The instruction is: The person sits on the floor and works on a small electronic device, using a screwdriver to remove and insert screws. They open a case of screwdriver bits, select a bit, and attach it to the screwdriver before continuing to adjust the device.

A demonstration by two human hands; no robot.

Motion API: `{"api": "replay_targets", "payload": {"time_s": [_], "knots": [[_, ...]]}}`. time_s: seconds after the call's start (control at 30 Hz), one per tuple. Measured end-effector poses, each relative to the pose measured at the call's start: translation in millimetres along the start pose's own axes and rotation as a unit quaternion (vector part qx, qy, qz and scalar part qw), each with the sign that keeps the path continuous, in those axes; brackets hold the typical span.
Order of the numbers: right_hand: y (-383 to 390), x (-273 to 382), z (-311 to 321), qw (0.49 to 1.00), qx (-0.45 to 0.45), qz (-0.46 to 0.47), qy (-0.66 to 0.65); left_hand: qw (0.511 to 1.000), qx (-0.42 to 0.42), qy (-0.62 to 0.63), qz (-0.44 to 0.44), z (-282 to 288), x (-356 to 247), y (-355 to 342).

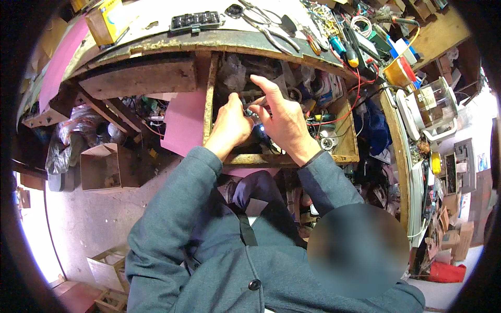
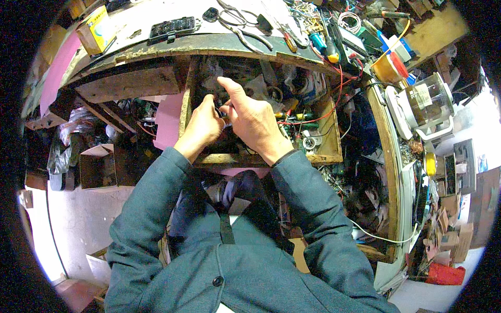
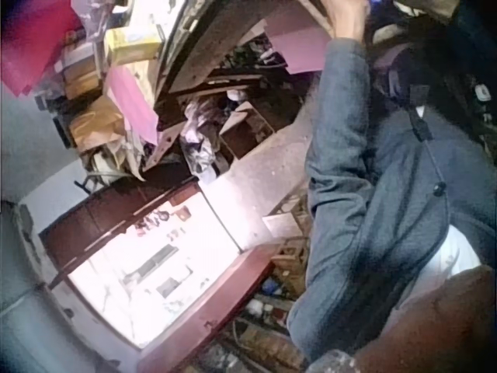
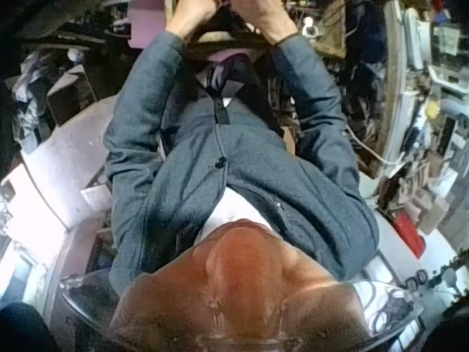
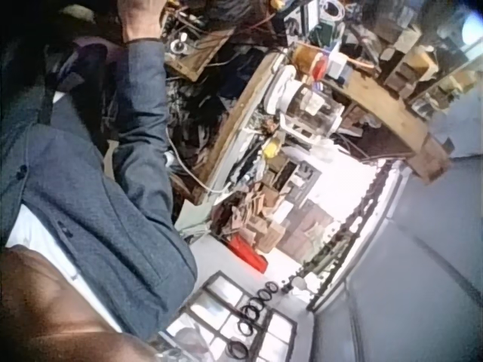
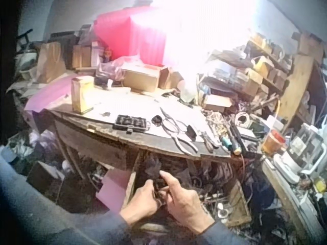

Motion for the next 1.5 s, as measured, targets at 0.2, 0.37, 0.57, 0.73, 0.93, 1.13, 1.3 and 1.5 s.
{"api": "replay_targets", "payload": {"time_s": [0.2,0.37,0.57,0.73,0.93,1.13,1.3,1.5], "knots": [[-1.5,3.3,-3.2,0.995,-0.048,0.053,-0.066,0.997,-0.054,-0.028,-0.037,-11.0,18.8,-7.7],[3.7,8.7,5.2,0.997,0.009,0.013,0.072,0.994,-0.078,-0.045,-0.064,-14.2,24.1,-9.8],[1.4,3.9,-5.1,0.995,-0.045,0.072,0.044,0.996,-0.054,-0.044,-0.053,-9.0,13.2,-4.8],[2.3,3.0,-0.3,0.993,-0.046,0.07,0.081,0.996,-0.052,-0.035,-0.058,-8.2,12.5,-2.7],[-0.1,2.7,-0.7,0.997,-0.044,0.046,0.044,0.998,-0.045,-0.015,-0.035,-6.7,9.6,-2.6],[-4.2,-0.5,-1.7,0.996,-0.018,0.047,-0.076,0.994,-0.054,0.009,-0.09,-8.5,13.6,-2.4],[-1.2,5.6,3.1,0.998,0.014,0.003,0.062,0.999,-0.041,-0.026,-0.02,-3.6,10.0,-3.8],[-4.2,0.1,-5.2,0.997,-0.053,0.056,-0.014,0.997,-0.044,-0.029,-0.053,-8.6,11.7,-5.4]]}}
Point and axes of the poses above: each hand's wrist, its own y-axis away from the middle knuckle, its own z-axis out of the back of the hand, x = y × z, the point moved 2 cm from there along -y, towards the middle knuckle, and after that the axes turned 3 degrees about y, right-handed, at the moved point
